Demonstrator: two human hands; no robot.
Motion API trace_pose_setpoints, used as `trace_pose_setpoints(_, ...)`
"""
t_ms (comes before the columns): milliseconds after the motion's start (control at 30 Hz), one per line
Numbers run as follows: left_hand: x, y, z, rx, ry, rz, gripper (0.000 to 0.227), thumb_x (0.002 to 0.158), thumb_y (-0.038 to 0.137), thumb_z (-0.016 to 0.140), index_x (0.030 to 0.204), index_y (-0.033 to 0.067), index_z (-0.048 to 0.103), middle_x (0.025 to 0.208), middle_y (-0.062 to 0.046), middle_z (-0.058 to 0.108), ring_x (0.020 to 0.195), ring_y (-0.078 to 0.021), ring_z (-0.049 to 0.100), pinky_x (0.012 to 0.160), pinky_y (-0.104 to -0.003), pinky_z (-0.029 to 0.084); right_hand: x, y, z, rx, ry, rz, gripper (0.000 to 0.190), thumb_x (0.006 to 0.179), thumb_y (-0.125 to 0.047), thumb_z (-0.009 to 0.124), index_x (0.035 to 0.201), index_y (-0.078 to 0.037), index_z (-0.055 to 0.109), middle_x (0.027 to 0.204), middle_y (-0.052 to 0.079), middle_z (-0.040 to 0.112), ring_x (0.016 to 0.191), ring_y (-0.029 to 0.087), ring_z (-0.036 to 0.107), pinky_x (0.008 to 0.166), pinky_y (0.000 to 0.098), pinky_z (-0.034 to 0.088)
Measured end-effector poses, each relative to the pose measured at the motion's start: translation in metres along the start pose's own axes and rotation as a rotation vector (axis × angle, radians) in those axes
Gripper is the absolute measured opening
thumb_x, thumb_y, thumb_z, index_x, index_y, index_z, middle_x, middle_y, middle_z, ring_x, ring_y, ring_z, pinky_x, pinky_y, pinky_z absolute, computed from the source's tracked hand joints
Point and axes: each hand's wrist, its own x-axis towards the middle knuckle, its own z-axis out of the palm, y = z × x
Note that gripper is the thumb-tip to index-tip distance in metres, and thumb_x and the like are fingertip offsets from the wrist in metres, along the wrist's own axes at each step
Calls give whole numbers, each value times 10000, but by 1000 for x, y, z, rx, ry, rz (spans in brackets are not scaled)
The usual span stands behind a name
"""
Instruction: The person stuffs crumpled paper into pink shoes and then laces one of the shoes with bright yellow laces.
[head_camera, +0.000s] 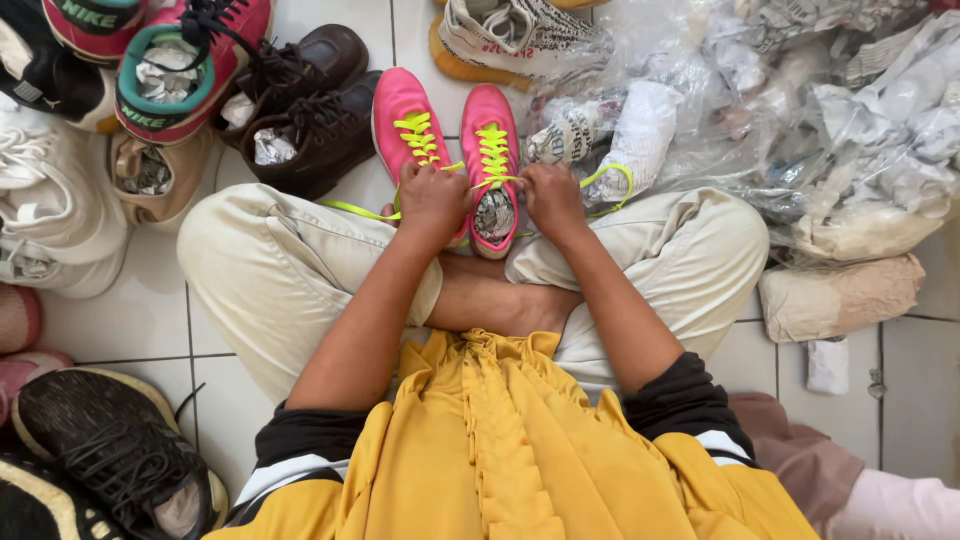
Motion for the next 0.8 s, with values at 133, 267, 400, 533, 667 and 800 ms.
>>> trace_pose_setpoints(133, 19, 0, -50, -209, -420, -174, 278, 913, 436, 604, 801, 228, 750, 721, -64, 710, 822, -339, 696, 900, -492, 414, 1, 7, -14, 158, -53, 68, 181, 999, -362, 687, 889, -224, 726, 782, 77, 679, 872, 374, 652, 832, 487, 506)
trace_pose_setpoints(267, 38, 2, -81, -761, -571, -477, 229, 959, 377, 620, 931, 200, 764, 906, -104, 753, 967, -325, 697, 928, -464, 427, 5, -18, -63, 728, -164, 351, 269, 1011, -355, 677, 843, -148, 716, 696, 32, 656, 721, 193, 641, 679, 321, 526)
trace_pose_setpoints(400, 43, 20, -72, -1358, -341, -677, 199, 1008, 213, 607, 1065, 109, 768, 990, -20, 740, 1007, -145, 616, 994, -327, 460, 11, 4, -34, 1480, -188, 602, 192, 978, -258, 750, 937, -82, 685, 836, 74, 740, 772, 176, 752, 761, 321, 648)
trace_pose_setpoints(533, 36, 24, -22, -1571, -275, -706, 224, 1046, 167, 626, 1221, 76, 732, 1144, -60, 756, 1082, -119, 646, 1025, -311, 500, 12, -38, -69, 1648, -160, 443, 206, 977, -127, 719, 1127, 8, 678, 1046, 85, 753, 974, 175, 745, 878, 341, 624)
trace_pose_setpoints(667, 29, 19, 19, -1727, -232, -744, 285, 1030, 42, 629, 1304, -32, 655, 1165, -147, 744, 1045, -180, 700, 944, -316, 589, 14, -35, -47, 1679, -113, 322, 265, 952, 12, 697, 1210, 59, 660, 1129, 131, 740, 1033, 207, 735, 884, 334, 623)
trace_pose_setpoints(800, 32, 20, 24, -1681, -199, -738, 303, 985, -19, 666, 1288, -26, 675, 1115, -135, 759, 990, -139, 690, 908, -283, 602, 17, -31, -27, 1527, 16, 311, 277, 922, 58, 725, 1197, 69, 698, 1083, 130, 759, 956, 153, 747, 843, 270, 638)
